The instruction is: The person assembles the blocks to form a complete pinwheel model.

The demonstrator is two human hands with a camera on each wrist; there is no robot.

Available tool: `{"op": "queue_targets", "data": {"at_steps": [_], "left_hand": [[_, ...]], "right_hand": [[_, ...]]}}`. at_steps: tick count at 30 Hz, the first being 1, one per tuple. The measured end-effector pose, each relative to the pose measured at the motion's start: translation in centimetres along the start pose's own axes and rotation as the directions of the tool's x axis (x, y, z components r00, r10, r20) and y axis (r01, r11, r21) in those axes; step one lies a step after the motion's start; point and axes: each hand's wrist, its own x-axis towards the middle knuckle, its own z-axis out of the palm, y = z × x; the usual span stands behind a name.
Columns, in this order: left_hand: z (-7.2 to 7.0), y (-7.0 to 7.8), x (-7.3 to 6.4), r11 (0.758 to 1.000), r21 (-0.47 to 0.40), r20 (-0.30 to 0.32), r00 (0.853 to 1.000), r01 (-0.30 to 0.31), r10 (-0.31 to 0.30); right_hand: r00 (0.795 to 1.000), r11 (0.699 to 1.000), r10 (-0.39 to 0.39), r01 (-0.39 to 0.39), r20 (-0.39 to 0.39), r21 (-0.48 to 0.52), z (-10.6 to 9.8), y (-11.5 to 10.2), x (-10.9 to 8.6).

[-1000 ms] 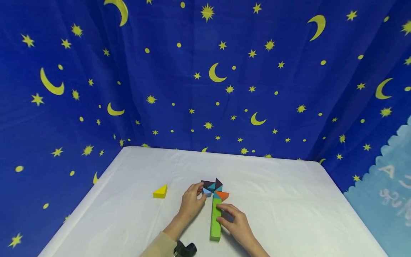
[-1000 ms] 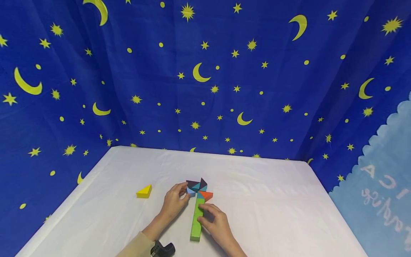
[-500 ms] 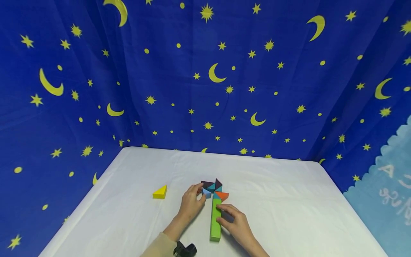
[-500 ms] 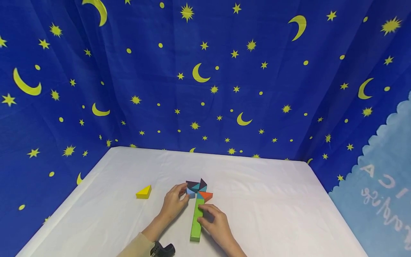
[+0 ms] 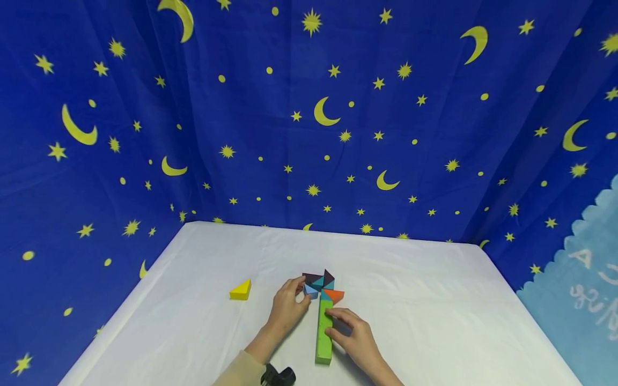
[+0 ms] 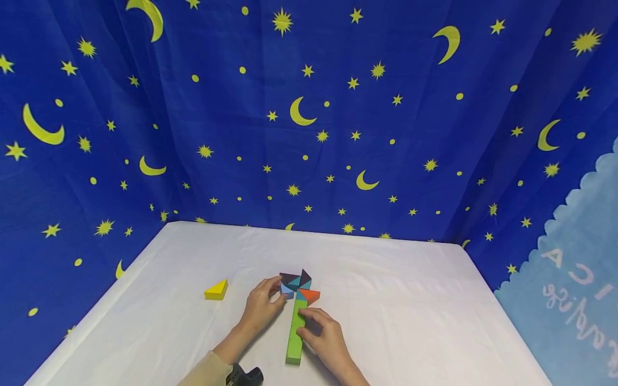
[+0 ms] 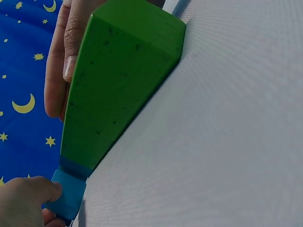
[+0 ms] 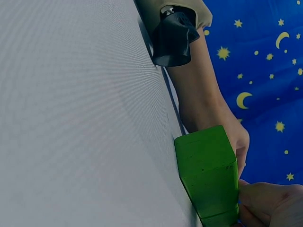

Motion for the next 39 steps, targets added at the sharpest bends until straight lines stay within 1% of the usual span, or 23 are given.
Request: {"op": "queue_targets", "data": {"at_steps": [2, 4, 6, 10, 12, 14, 17, 19, 24, 29, 31, 35, 39], "left_hand": [[0.0, 0.1, 0.0, 1.000, -0.003, 0.002, 1.000, 0.001, -0.001], [0.1, 0.0, 0.0, 1.000, -0.010, -0.012, 1.000, -0.010, 0.010], [0.1, 0.0, 0.0, 0.999, -0.025, -0.034, 0.999, -0.037, 0.036], [0.0, -0.1, 0.1, 0.992, -0.062, -0.067, 0.992, -0.113, 0.109], [0.0, -0.1, 0.1, 0.987, -0.081, -0.070, 0.988, -0.142, 0.137], [0.0, -0.1, 0.1, 0.982, -0.101, -0.068, 0.986, -0.158, 0.152], [0.0, -0.1, 0.1, 0.977, -0.144, -0.057, 0.987, -0.157, 0.150], [0.0, 0.0, 0.2, 0.977, -0.158, -0.060, 0.989, -0.144, 0.136], [0.2, 0.1, 0.3, 0.981, -0.166, -0.071, 0.994, -0.098, 0.087], [0.1, 0.1, 0.4, 0.983, -0.170, -0.043, 0.997, -0.070, 0.063], [0.1, 0.1, 0.4, 0.984, -0.165, -0.037, 0.997, -0.067, 0.061], [0.1, 0.2, 0.3, 0.984, -0.165, -0.030, 0.997, -0.071, 0.067], [0.1, 0.2, 0.3, 0.979, -0.178, -0.033, 0.995, -0.095, 0.090]], "right_hand": [[1.000, 1.000, -0.001, 0.001, -0.005, 0.000, 0.0, 0.0, 0.0], [1.000, 1.000, 0.002, -0.002, -0.008, 0.002, 0.0, 0.0, 0.0], [1.000, 1.000, 0.006, -0.006, -0.008, 0.006, 0.0, 0.0, 0.0], [1.000, 1.000, 0.013, -0.013, -0.009, 0.002, 0.1, -0.3, -0.1], [1.000, 1.000, 0.010, -0.010, -0.014, 0.003, 0.0, -0.9, -0.2], [1.000, 1.000, 0.006, -0.006, -0.016, 0.000, -0.1, -1.8, -0.2], [1.000, 1.000, -0.005, 0.005, -0.017, 0.000, -0.5, -3.1, -0.3], [1.000, 1.000, -0.003, 0.003, -0.015, 0.002, -0.5, -3.2, -0.3], [1.000, 1.000, 0.004, -0.004, -0.015, -0.011, -0.1, -0.9, -0.1], [0.999, 1.000, -0.025, 0.024, -0.027, -0.014, 0.1, 0.2, 0.1], [0.998, 0.998, -0.055, 0.054, -0.031, -0.032, 0.1, 0.2, 0.1], [0.999, 0.999, -0.043, 0.042, -0.029, -0.034, 0.1, 0.2, 0.1], [0.999, 0.999, -0.033, 0.032, -0.030, -0.018, 0.1, 0.2, 0.0]]}}
